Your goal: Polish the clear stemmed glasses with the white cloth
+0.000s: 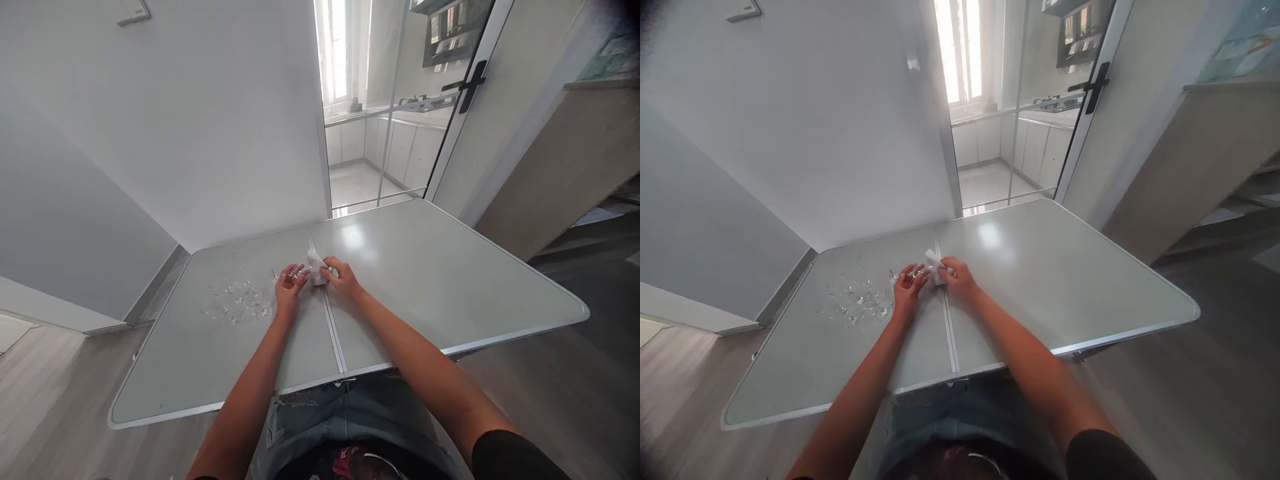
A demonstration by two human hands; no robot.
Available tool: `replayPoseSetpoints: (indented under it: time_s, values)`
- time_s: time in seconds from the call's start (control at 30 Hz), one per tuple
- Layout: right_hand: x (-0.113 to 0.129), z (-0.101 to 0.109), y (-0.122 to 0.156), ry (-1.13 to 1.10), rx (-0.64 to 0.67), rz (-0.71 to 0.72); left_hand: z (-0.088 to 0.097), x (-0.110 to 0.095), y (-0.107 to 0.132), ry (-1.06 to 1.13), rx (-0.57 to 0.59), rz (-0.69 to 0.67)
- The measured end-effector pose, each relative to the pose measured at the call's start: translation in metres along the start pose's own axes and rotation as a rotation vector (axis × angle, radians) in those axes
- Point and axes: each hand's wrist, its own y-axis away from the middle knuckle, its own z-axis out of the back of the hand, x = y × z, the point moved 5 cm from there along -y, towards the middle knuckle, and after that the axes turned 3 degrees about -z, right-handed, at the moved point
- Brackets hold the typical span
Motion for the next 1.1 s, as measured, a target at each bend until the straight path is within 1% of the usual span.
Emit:
replayPoseSetpoints:
  time_s: [0.1,0.2,0.33,0.5,0.6,0.73,0.8,0.87,0.93,1.0,1.07,1.1]
  values:
    - [0.002,-0.003,0.002,-0.107,0.137,-0.045,0.002,0.001,0.000,0.004,0.008,-0.003]
    - [0.002,-0.004,0.004,-0.153,0.194,-0.032,0.002,0.002,0.000,-0.005,0.024,-0.008]
    - [-0.003,-0.007,0.006,-0.059,0.199,0.006,0.001,0.005,-0.001,0.015,0.030,0.022]
    - [-0.001,-0.012,0.008,-0.081,0.156,-0.002,0.001,0.008,0.000,0.038,-0.007,0.073]
    - [0.004,-0.014,0.008,-0.083,0.133,-0.011,-0.002,0.008,0.003,0.073,0.009,0.089]
    - [0.010,-0.008,0.008,-0.059,0.071,-0.024,-0.011,0.006,0.008,0.153,0.087,0.111]
    - [0.011,-0.002,0.007,-0.142,0.073,-0.054,-0.014,0.003,0.009,0.183,0.141,0.148]
    - [0.010,0.009,0.004,-0.267,0.087,-0.115,-0.014,-0.002,0.009,0.210,0.206,0.202]
    - [0.008,0.023,0.001,-0.354,0.109,-0.174,-0.010,-0.011,0.008,0.253,0.273,0.249]
    - [0.006,0.034,-0.001,-0.371,0.157,-0.201,-0.007,-0.020,0.007,0.305,0.336,0.295]
    - [0.005,0.038,-0.002,-0.345,0.222,-0.204,-0.008,-0.022,0.009,0.288,0.401,0.371]
    - [0.005,0.038,-0.002,-0.325,0.256,-0.200,-0.009,-0.020,0.010,0.236,0.410,0.397]
